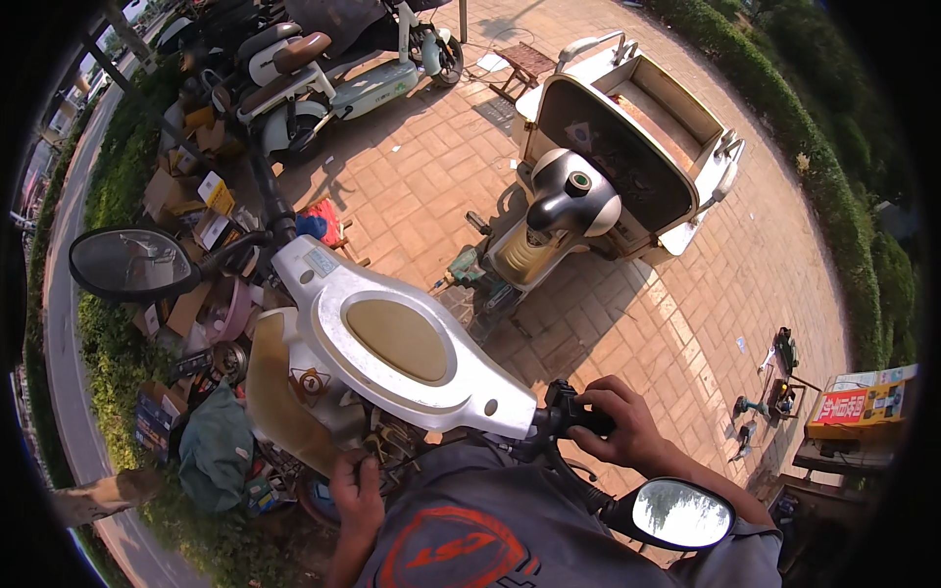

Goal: The person works on the front handlebar area of a parked scooter, using pliers to strip and twist wires and repeatedly testing the controls. The person also briefly reaches into a nearby pile of boxes and bags to retrieve items before returning to the scooter.

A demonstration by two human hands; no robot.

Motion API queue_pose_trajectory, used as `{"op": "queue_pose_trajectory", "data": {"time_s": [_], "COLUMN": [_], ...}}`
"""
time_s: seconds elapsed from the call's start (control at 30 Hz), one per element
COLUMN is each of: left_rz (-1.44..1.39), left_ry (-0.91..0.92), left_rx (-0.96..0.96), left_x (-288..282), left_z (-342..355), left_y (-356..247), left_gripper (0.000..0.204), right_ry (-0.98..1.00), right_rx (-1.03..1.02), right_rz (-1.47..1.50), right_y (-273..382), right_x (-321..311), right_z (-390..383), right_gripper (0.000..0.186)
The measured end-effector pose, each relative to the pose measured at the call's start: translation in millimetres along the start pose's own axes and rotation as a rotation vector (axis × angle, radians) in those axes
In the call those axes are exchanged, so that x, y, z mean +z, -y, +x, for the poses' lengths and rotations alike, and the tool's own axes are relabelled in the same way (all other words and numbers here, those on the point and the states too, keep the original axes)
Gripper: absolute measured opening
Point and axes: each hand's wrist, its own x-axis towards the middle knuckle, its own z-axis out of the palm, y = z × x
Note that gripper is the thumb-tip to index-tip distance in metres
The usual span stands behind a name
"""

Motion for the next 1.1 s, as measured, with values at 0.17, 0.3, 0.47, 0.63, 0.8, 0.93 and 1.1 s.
{"op": "queue_pose_trajectory", "data": {"time_s": [0.17, 0.3, 0.47, 0.63, 0.8, 0.93, 1.1], "left_rz": [-0.016, -0.011, -0.210, -0.448, -0.437, -0.372, -0.329], "left_ry": [-0.019, -0.019, -0.076, -0.113, -0.084, -0.077, -0.106], "left_rx": [-0.003, -0.027, -0.198, -0.251, -0.216, -0.228, -0.259], "left_x": [-2, -2, -2, -3, -5, -4, -3], "left_z": [-4, -5, -8, -9, -14, -17, -17], "left_y": [5, 6, 5, 5, 14, 11, 7], "left_gripper": [0.010, 0.010, 0.011, 0.012, 0.013, 0.013, 0.014], "right_ry": [-0.039, -0.012, -0.033, 0.200, 0.206, 0.252, 0.249], "right_rx": [-0.070, -0.145, 0.019, 0.126, 0.220, 0.221, 0.227], "right_rz": [-0.059, -0.058, -0.014, 0.122, 0.170, 0.118, 0.061], "right_y": [-3, -8, 0, 4, 6, 2, -1], "right_x": [3, 3, 3, -3, -2, -1, 3], "right_z": [-5, -9, 3, 18, 19, 18, 13], "right_gripper": [0.042, 0.043, 0.049, 0.061, 0.064, 0.068, 0.081]}}
